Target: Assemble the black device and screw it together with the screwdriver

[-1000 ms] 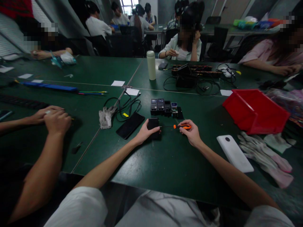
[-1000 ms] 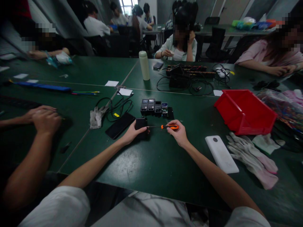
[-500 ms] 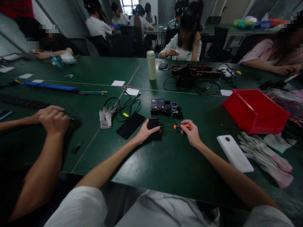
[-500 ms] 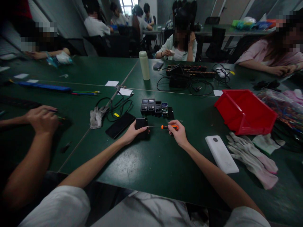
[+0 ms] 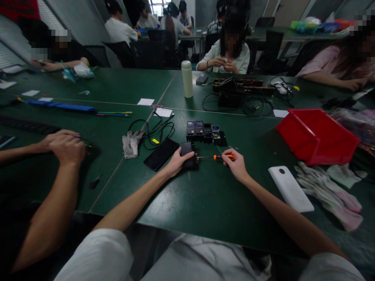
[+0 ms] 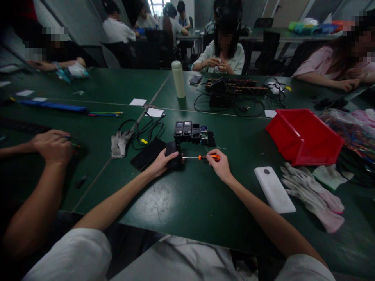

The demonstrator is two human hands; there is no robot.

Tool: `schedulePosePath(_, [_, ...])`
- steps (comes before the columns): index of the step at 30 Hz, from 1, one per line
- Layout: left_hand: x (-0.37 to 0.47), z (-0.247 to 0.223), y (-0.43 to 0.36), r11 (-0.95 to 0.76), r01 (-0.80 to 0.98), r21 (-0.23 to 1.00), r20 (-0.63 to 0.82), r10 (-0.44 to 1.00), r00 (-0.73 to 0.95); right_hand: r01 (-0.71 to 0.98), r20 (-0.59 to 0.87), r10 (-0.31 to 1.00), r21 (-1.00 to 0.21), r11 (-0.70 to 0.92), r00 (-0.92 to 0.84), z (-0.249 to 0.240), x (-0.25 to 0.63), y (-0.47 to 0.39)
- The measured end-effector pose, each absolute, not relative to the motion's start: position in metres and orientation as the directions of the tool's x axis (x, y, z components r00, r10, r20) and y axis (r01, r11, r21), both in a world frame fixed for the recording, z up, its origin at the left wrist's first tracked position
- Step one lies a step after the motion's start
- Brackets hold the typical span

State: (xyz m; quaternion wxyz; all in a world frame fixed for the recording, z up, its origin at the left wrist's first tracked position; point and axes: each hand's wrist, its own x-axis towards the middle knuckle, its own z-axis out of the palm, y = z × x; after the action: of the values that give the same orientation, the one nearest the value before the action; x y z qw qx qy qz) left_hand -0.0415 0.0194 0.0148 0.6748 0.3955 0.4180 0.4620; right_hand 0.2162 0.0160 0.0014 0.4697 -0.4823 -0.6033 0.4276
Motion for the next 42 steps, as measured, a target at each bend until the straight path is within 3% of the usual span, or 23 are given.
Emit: schedulePosePath(42, [-0.0428,0.0125,0.0204,0.274,-0.304,0.913,-0.213,0.952,0.218,0.252,0.142,0.986,-0.955,0.159,-0.084,0.0106,0.2131,0.0126])
